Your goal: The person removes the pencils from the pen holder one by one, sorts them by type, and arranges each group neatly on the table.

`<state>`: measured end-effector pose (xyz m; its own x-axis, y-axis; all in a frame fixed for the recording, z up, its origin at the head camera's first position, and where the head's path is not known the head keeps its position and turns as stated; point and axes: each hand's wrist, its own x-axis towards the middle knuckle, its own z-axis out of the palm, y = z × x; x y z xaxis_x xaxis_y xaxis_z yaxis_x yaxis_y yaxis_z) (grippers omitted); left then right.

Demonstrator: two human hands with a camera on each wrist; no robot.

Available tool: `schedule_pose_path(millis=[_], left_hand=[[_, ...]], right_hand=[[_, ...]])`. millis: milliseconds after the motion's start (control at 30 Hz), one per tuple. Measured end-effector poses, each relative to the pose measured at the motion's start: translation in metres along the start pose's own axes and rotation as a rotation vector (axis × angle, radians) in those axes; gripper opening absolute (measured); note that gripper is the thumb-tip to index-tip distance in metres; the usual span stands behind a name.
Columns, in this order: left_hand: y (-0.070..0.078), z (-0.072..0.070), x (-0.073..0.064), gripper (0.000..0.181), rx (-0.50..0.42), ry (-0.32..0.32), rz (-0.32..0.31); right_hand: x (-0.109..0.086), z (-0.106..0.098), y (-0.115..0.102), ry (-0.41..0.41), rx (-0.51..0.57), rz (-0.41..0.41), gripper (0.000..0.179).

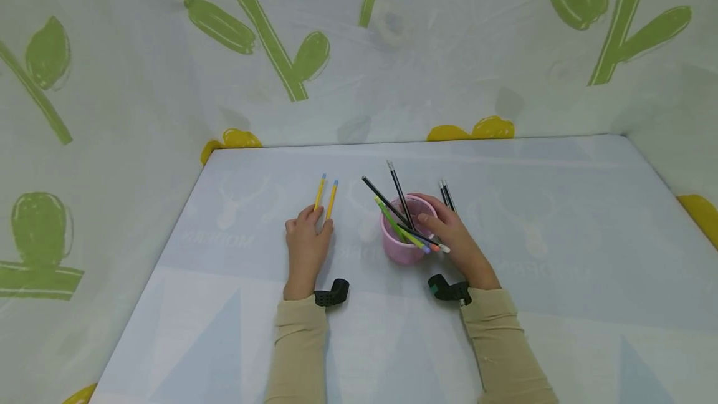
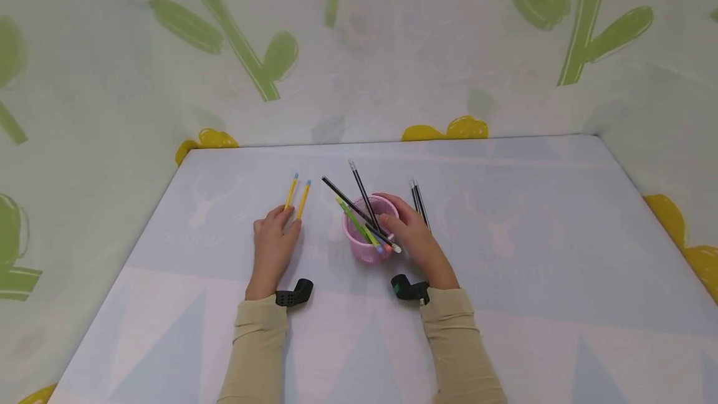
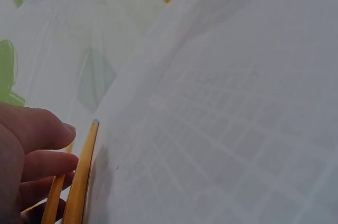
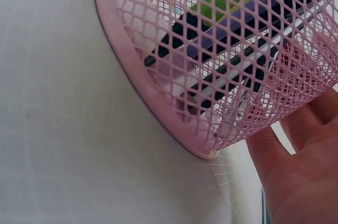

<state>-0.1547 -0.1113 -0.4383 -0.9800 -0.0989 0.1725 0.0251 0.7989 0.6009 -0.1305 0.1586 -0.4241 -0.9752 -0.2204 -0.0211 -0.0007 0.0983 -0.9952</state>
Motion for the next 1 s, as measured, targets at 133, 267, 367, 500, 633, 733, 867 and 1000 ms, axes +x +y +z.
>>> schedule_pose_path(millis=[133, 267, 367, 500, 633, 733, 867, 1000], left_hand=[[0.0004, -0.0004, -0.0015, 0.037, 0.012, -0.009, -0.007], [0.0015, -0.0012, -0.0026, 0.035, 0.016, -0.009, -0.027], [0.0022, -0.0012, -0.0019, 0.033, -0.007, 0.009, -0.031], [0.0025, -0.0005, -0.0008, 0.029, -0.046, 0.03, -0.025], [0.0016, 0.0008, -0.0014, 0.026, -0.066, 0.049, -0.019], [0.0016, 0.0018, -0.0017, 0.023, -0.078, 0.072, -0.023], [0.0026, 0.0017, -0.0011, 0.021, -0.112, 0.112, -0.013], [0.0027, 0.0009, -0.0005, 0.019, -0.179, 0.191, 0.028]], right_hand=[[-0.0014, 0.001, -0.0002, -0.002, -0.001, 0.0, 0.041], [-0.0022, 0.0022, -0.001, -0.004, -0.008, -0.006, 0.04], [-0.0017, 0.0021, -0.0016, -0.002, -0.017, -0.012, 0.04], [-0.0011, 0.0006, -0.0009, 0.003, -0.028, -0.006, 0.04], [-0.0019, 0.0004, 0.0005, 0.006, -0.03, -0.001, 0.04], [-0.0023, 0.0008, -0.0003, 0.005, -0.023, 0.004, 0.041], [-0.0013, 0.0006, -0.0016, 0.001, -0.016, 0.014, 0.042], [-0.0003, 0.0, -0.0005, -0.001, -0.025, 0.013, 0.042]])
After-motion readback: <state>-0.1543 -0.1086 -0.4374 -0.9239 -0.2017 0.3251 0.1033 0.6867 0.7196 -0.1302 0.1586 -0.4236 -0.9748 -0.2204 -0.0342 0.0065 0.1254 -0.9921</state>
